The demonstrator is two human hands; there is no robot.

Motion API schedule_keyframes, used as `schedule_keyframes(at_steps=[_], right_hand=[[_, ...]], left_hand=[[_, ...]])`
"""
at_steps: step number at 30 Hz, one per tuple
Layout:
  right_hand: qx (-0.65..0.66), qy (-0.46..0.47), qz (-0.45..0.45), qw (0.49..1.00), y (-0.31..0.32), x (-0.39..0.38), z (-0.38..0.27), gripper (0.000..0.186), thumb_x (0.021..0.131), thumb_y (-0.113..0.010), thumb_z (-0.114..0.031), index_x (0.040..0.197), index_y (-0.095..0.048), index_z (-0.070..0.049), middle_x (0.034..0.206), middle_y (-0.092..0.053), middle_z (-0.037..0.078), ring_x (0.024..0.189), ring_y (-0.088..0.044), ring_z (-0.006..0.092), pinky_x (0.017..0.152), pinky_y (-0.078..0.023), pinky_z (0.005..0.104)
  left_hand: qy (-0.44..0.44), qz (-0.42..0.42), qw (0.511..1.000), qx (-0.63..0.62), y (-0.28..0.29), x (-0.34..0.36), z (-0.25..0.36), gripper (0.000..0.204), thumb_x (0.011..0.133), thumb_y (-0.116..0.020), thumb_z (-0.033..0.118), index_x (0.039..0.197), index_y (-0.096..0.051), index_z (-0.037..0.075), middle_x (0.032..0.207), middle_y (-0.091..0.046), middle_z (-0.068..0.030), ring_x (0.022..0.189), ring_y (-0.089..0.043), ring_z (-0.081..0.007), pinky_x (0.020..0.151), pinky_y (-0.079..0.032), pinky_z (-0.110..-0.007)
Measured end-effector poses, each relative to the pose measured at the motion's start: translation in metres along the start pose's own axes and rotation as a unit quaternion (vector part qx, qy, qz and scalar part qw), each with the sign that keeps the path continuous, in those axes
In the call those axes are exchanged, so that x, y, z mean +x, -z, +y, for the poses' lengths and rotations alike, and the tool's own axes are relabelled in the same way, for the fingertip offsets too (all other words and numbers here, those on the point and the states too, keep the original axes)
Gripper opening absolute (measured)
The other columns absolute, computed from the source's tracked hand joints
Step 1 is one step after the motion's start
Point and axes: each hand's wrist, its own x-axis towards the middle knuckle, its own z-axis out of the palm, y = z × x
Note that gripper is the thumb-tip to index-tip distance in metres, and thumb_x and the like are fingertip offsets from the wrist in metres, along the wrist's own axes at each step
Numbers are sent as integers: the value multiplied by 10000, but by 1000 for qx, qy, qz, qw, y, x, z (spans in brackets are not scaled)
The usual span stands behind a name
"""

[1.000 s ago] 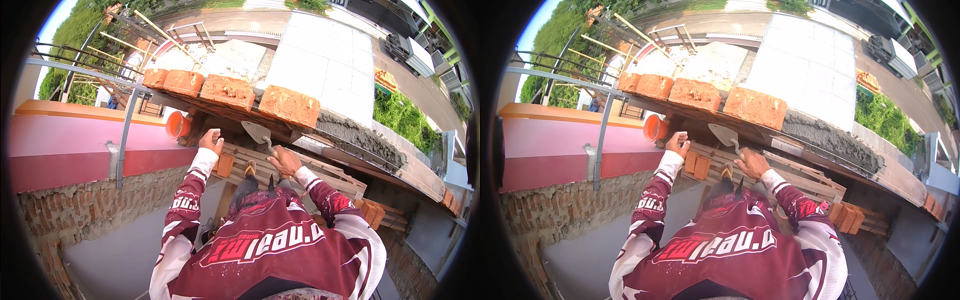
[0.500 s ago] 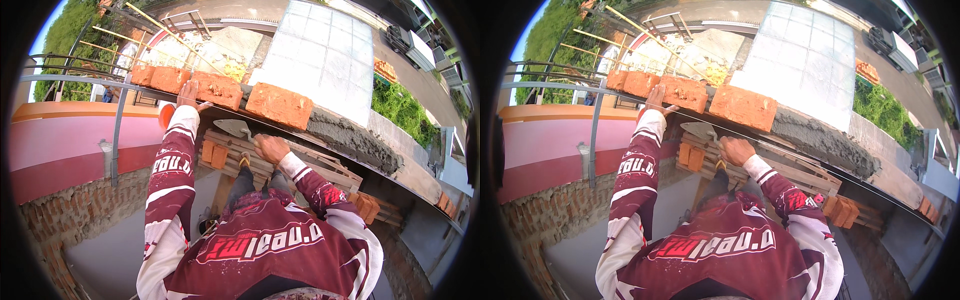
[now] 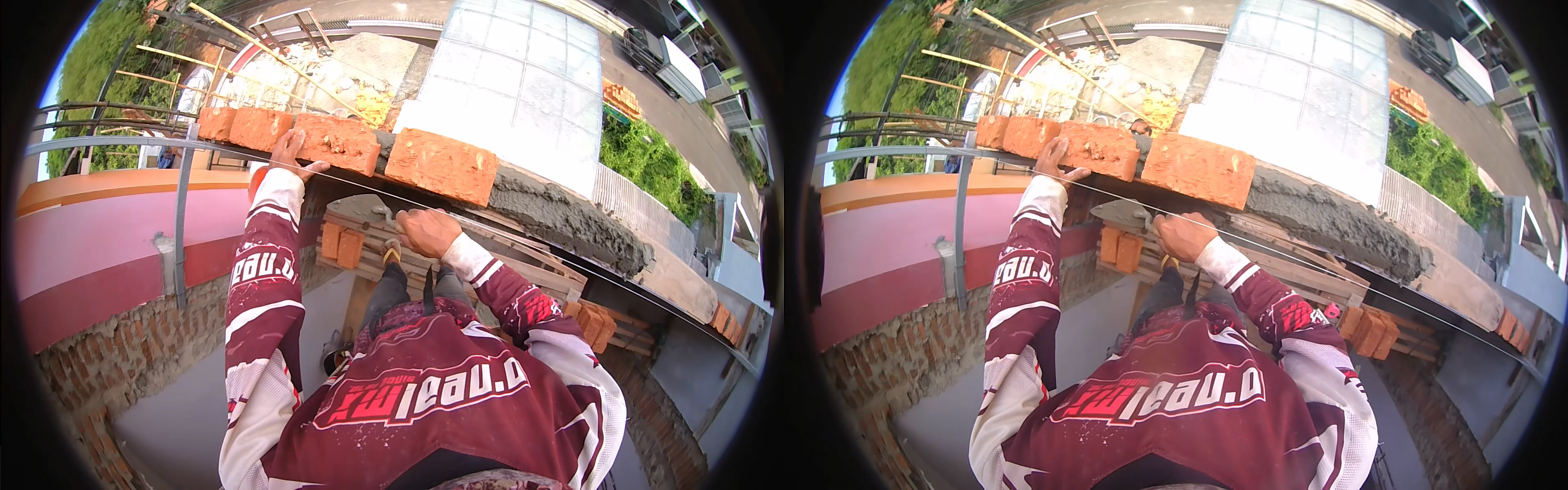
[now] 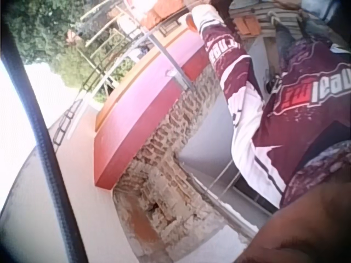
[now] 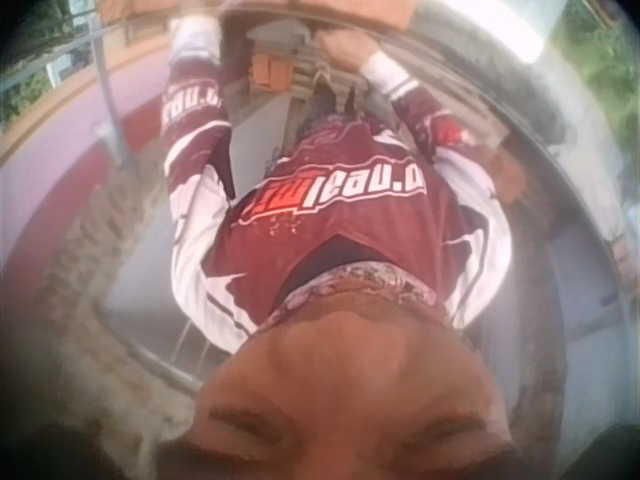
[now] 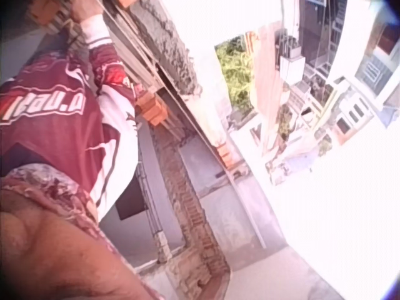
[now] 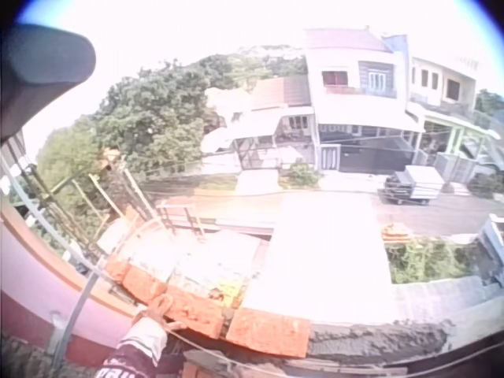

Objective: The person lays red bricks on a wall using a trowel to apply mortar. They repeatedly scoop mortar from a bucket, spread it on the wall, place bricks, and tap them into alignment.

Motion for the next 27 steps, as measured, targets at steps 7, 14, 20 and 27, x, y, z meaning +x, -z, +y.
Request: schedule_keyframes(at_steps=[7, 14, 20, 27], right_hand=[[-10, -18, -18, 1000, 10, 6, -5, 212, 861, -596, -194, 915, -585, 10, 839, -692, 223, 812, -694, 386, 697, -556, 478], [3, -71, -27, 997, 12, 0, -9, 308, 894, -622, -290, 1036, -545, -28, 889, -671, 203, 860, -671, 395, 735, -536, 483], [43, -105, -1, 993, 5, 3, -11, 319, 902, -605, -299, 1050, -569, -19, 984, -672, 219, 901, -672, 402, 788, -533, 494], [71, -117, -30, 990, 4, 1, -18, 333, 884, -625, -310, 1022, -609, -8, 935, -688, 234, 928, -668, 411, 827, -520, 502]], left_hand=[[20, -16, 999, 19, 5, -3, 11, 922, 575, -945, 380, 1341, -560, 40, 1413, -464, -192, 1305, -470, -325, 1088, -421, -384], [18, 12, 1000, 19, 4, -4, 17, 884, 567, -955, 338, 1311, -579, 42, 1366, -501, -215, 1271, -499, -345, 1063, -438, -396], [37, 2, 999, 29, 5, -6, 22, 892, 578, -948, 348, 1325, -569, 42, 1385, -483, -212, 1285, -479, -349, 1078, -423, -397], [52, -24, 997, 56, 4, -8, 21, 991, 617, -899, 474, 1408, -483, 46, 1461, -404, -208, 1360, -391, -350, 1123, -367, -406]])
